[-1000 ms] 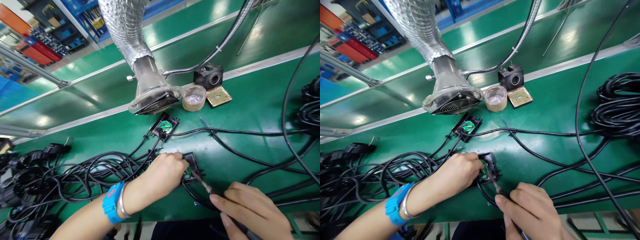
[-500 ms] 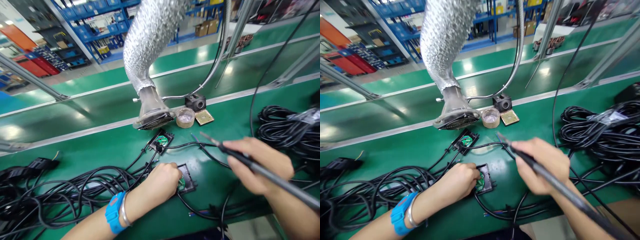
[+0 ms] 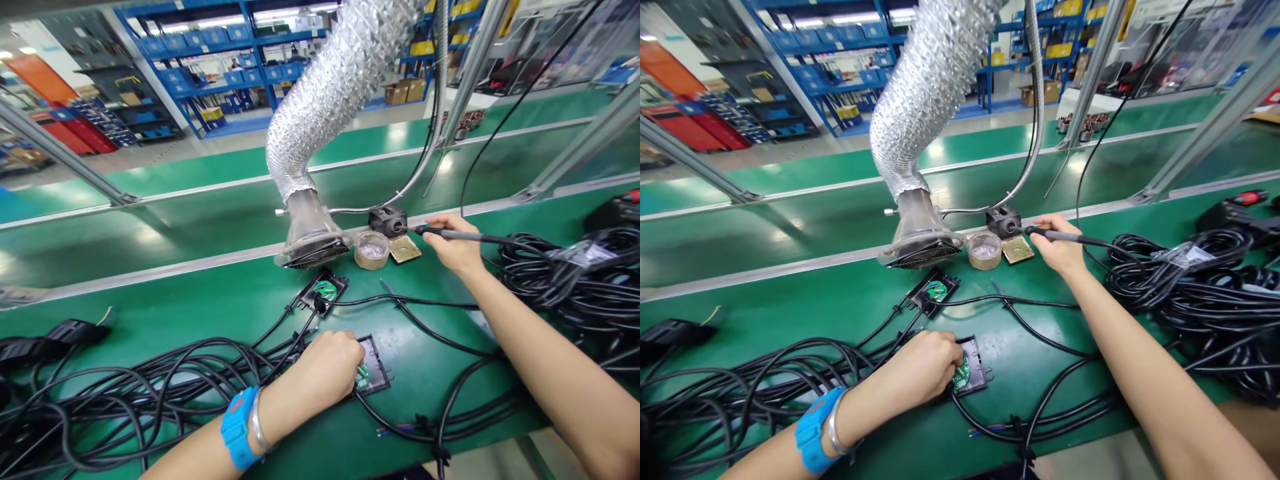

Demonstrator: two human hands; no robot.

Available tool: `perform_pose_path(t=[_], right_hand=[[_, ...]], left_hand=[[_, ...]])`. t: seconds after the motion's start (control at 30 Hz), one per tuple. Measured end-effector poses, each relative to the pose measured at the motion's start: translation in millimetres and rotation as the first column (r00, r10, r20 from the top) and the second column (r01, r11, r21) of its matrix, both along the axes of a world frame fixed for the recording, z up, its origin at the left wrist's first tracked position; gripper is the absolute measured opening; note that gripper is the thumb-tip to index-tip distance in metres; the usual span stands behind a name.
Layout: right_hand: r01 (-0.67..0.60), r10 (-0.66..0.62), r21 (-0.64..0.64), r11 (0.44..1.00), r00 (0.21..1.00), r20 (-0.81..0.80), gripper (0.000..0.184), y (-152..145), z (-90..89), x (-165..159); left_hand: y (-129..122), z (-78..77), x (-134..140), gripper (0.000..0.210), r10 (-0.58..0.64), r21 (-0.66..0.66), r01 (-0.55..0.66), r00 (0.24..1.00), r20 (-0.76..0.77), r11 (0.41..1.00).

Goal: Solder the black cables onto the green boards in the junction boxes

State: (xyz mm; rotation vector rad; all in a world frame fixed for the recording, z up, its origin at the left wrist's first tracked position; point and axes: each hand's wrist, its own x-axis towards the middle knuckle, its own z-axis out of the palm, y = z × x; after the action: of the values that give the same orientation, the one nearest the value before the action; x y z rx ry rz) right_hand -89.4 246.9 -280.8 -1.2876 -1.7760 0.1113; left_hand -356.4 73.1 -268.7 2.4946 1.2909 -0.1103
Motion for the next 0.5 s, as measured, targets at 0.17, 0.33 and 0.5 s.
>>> perform_pose_path(t=[0.17, 0.33, 0.5], right_hand=[[-0.031, 0.043, -0.102, 0.994, 0.991, 0.126, 0.028, 33, -15.9, -21], [-0.001, 0.024, -0.131, 0.991, 0.984, 0.177, 0.036, 43, -22.4, -32], [0.068, -0.013, -0.228, 0.971, 0.972, 0.235, 0.044, 25, -23.3, -25]], left_hand=[[0, 1.0, 2, 0.017, 0.016, -0.024, -0.016, 1.0, 0.006, 1.0], [-1, 0.6, -2, 0.019, 0.039, -0.081, -0.034, 0.997, 0.063, 0.996], [-9, 3.2, -23, 0.023, 0.12, -0.083, -0.099, 0.944, 0.306, 0.992]])
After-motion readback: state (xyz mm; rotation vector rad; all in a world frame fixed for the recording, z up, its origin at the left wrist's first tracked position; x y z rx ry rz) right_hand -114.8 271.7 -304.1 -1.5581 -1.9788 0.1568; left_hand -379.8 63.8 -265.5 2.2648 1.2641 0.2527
